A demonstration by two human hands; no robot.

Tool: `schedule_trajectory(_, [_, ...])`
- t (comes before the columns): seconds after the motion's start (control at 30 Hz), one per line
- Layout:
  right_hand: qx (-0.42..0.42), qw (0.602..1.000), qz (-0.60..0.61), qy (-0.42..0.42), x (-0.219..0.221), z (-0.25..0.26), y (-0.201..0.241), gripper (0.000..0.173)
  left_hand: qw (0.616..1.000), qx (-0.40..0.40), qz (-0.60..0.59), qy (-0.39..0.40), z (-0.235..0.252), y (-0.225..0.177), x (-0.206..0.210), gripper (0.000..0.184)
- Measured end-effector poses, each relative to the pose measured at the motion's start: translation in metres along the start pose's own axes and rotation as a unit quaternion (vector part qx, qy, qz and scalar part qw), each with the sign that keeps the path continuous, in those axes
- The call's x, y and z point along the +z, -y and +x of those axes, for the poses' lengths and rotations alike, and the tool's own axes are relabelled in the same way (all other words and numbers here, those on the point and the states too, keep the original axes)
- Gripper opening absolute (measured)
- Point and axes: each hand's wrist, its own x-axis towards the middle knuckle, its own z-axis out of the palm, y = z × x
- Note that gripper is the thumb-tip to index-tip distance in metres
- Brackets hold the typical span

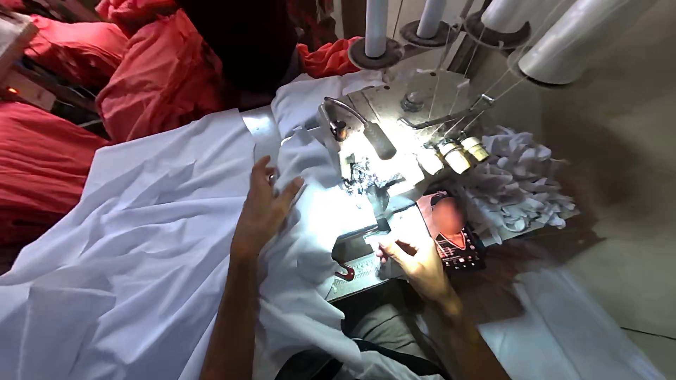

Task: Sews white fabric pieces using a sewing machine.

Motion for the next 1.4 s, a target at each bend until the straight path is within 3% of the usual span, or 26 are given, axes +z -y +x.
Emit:
schedule_trajectory(0.1, [0.015,1.0,0.006,0.003,0.003,-0.007,0.001,0.018,0.994,-0.061,-0.085,0.025,0.01,0.005,0.002,0.058])
schedule_trajectory(0.27, [0.012,0.997,-0.069,0.029,0.008,-0.015,-0.004,0.021,0.986,-0.024,-0.159,-0.044,0.009,0.013,-0.014,0.027])
schedule_trajectory(0.53, [-0.033,0.946,-0.322,0.004,0.029,-0.02,-0.004,0.023,0.933,0.049,-0.33,-0.136,0.003,0.025,-0.049,0.027])
schedule_trajectory(0.77, [-0.107,0.868,-0.484,-0.004,0.067,-0.027,-0.006,0.047,0.9,0.085,-0.379,-0.198,-0.031,0.028,-0.073,0.023])
schedule_trajectory(0.97, [-0.195,0.813,-0.549,0.026,0.086,-0.025,-0.015,0.025,0.898,0.164,-0.33,-0.241,-0.049,0.023,-0.076,0.015])
schedule_trajectory(1.17, [-0.191,0.776,-0.598,0.056,0.068,-0.035,-0.012,0.024,0.911,0.192,-0.264,-0.253,-0.05,0.02,-0.076,0.021])
schedule_trajectory(1.3, [-0.136,0.784,-0.598,0.1,0.04,-0.05,0.006,0.023,0.919,0.191,-0.247,-0.241,-0.048,0.018,-0.078,0.029])
schedule_trajectory(1.4, [-0.042,0.849,-0.485,0.206,0.01,-0.057,0.031,0.023,0.921,0.184,-0.249,-0.237,-0.05,0.017,-0.078,0.027])
